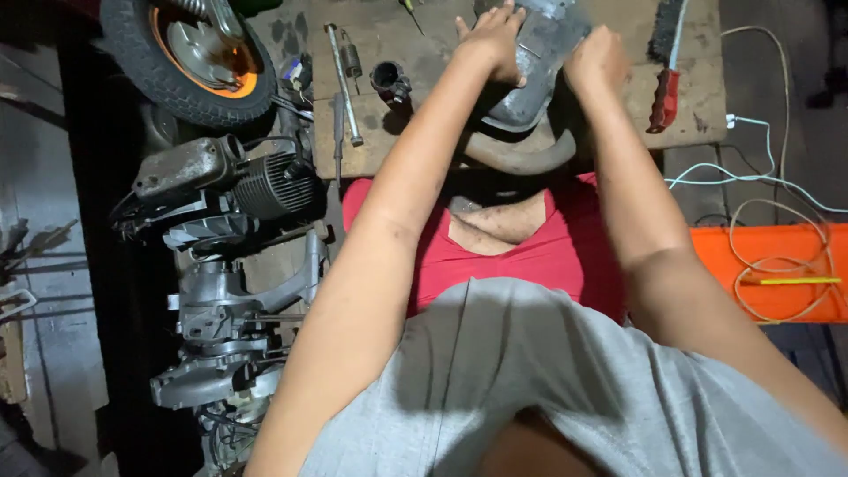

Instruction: The person sits cross-legged on the floor and cleans a metal part using a wire brush. They scrub the surface of the part repeatedly, holding it with one hand and brushing with the other.

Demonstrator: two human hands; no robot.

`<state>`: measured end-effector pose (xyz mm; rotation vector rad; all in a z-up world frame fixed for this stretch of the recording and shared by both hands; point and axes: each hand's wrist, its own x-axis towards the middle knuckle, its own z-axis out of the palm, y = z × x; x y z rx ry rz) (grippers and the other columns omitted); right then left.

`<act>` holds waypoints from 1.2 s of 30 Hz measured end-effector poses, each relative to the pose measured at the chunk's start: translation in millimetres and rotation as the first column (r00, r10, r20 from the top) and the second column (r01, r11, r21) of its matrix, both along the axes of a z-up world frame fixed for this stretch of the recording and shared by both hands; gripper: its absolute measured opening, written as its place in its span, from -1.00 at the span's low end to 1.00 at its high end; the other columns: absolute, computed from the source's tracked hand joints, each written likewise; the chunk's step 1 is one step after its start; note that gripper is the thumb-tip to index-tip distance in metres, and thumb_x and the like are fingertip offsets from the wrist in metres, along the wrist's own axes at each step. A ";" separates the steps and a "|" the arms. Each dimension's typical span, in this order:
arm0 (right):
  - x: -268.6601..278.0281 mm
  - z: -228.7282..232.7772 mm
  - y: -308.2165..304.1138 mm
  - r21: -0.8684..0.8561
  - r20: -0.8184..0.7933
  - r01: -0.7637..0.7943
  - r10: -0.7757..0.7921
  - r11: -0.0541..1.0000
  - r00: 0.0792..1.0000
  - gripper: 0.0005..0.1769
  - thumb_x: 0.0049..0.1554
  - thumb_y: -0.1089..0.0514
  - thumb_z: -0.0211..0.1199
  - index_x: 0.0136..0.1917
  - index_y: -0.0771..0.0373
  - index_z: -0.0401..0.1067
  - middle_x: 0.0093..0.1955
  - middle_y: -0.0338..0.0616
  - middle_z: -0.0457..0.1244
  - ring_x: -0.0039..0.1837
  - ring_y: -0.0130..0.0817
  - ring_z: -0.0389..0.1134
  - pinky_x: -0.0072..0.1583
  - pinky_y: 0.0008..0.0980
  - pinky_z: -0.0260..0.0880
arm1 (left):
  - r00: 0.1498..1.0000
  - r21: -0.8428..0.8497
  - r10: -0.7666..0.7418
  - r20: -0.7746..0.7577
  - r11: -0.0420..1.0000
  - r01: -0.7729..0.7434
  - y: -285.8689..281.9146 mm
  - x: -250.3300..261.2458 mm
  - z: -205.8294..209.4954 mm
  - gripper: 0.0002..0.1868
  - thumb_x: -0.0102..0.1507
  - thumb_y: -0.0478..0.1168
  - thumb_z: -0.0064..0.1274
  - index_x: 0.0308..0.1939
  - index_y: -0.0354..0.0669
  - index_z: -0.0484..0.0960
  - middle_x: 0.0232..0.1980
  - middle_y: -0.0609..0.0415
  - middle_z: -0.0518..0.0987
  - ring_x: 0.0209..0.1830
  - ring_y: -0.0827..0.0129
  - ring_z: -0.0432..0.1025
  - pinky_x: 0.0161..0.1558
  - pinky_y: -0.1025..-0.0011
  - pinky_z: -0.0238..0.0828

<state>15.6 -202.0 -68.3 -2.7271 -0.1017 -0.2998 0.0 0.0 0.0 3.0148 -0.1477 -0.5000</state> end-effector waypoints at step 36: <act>14.5 3.7 -1.3 -0.002 -0.022 -0.090 0.090 0.996 0.996 -0.66 0.20 0.07 0.26 -0.10 0.45 0.60 -0.17 0.33 0.41 -0.23 0.32 0.44 -0.20 0.12 0.45 | 1.000 0.002 0.010 -0.018 1.000 -0.010 9.5 2.7 6.6 0.22 0.13 0.25 0.48 0.64 0.15 0.00 0.70 0.21 -0.12 0.68 0.21 -0.12 0.50 -0.43 -0.24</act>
